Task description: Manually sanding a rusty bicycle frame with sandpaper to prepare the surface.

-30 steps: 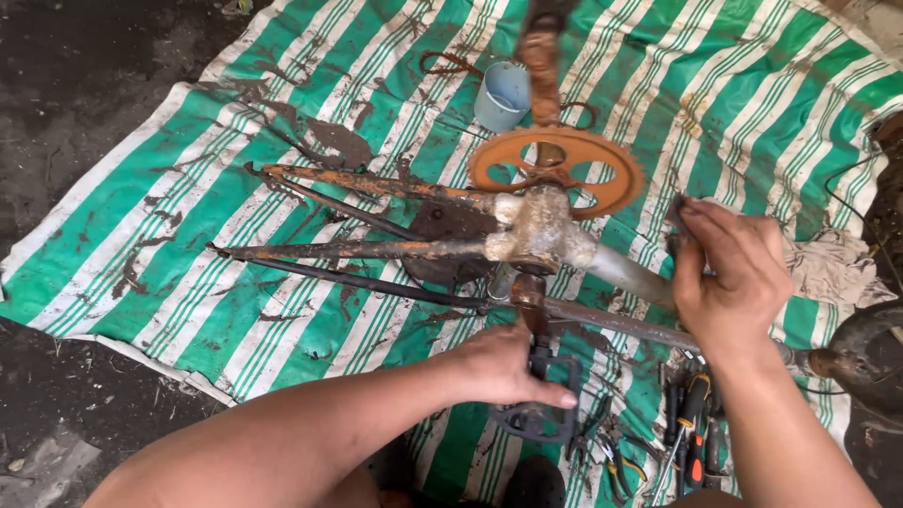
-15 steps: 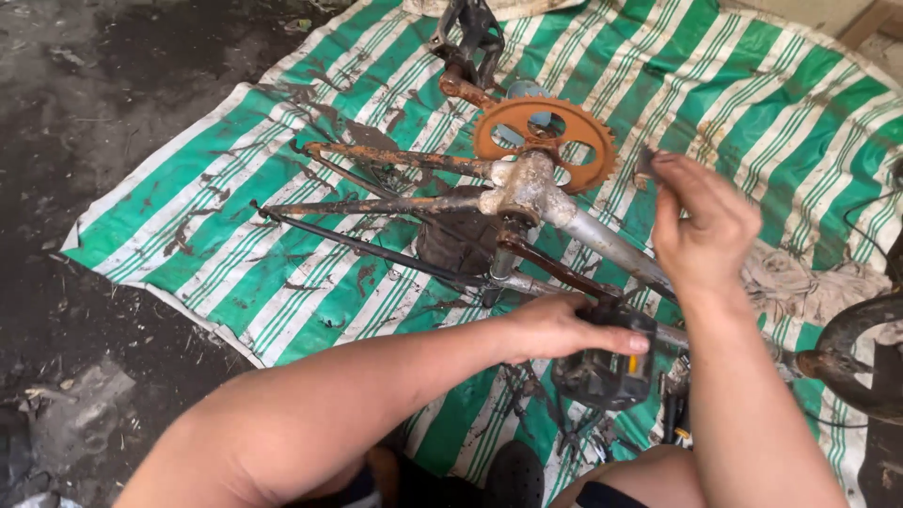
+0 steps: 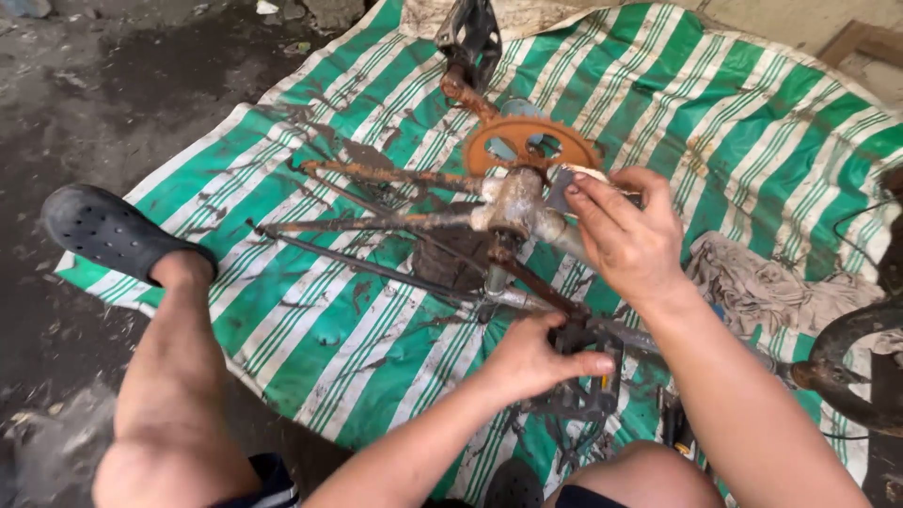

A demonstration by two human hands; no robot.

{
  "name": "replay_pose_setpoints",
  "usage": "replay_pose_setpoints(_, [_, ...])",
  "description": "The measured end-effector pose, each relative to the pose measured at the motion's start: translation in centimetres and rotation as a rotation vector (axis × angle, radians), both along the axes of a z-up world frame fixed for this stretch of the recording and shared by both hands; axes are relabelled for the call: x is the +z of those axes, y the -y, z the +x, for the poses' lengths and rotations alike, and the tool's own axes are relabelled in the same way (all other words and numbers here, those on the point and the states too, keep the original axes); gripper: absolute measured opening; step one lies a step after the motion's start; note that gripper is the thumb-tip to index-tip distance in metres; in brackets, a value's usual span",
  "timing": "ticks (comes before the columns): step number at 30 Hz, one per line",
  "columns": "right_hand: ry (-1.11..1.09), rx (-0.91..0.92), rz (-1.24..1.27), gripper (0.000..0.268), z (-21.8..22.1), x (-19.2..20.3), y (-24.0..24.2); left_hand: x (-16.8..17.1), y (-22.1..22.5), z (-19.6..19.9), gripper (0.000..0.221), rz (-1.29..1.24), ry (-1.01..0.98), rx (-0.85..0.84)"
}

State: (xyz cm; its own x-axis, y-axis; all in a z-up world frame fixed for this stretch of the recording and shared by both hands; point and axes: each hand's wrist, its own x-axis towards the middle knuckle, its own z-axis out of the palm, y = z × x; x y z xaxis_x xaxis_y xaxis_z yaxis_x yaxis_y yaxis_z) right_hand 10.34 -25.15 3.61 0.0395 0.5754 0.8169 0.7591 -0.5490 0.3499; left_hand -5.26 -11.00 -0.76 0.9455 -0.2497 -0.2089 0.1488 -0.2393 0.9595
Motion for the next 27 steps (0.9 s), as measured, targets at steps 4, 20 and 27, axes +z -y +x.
replay_pose_setpoints(4, [0.092,0.036,-0.185,0.018,0.0,3.2,-1.7,-1.2,0.0,0.7,0.137,0.153,-0.109,-0.102])
replay_pose_setpoints(20, [0.192,-0.019,-0.342,0.014,3.3,2.5,-0.6,-5.5,-1.4,0.4,0.124,0.077,-0.06,-0.088])
replay_pose_setpoints(27, [0.232,0.002,-0.453,0.015,3.8,3.8,-5.1,-6.7,-0.8,0.0,0.125,0.054,0.035,-0.016])
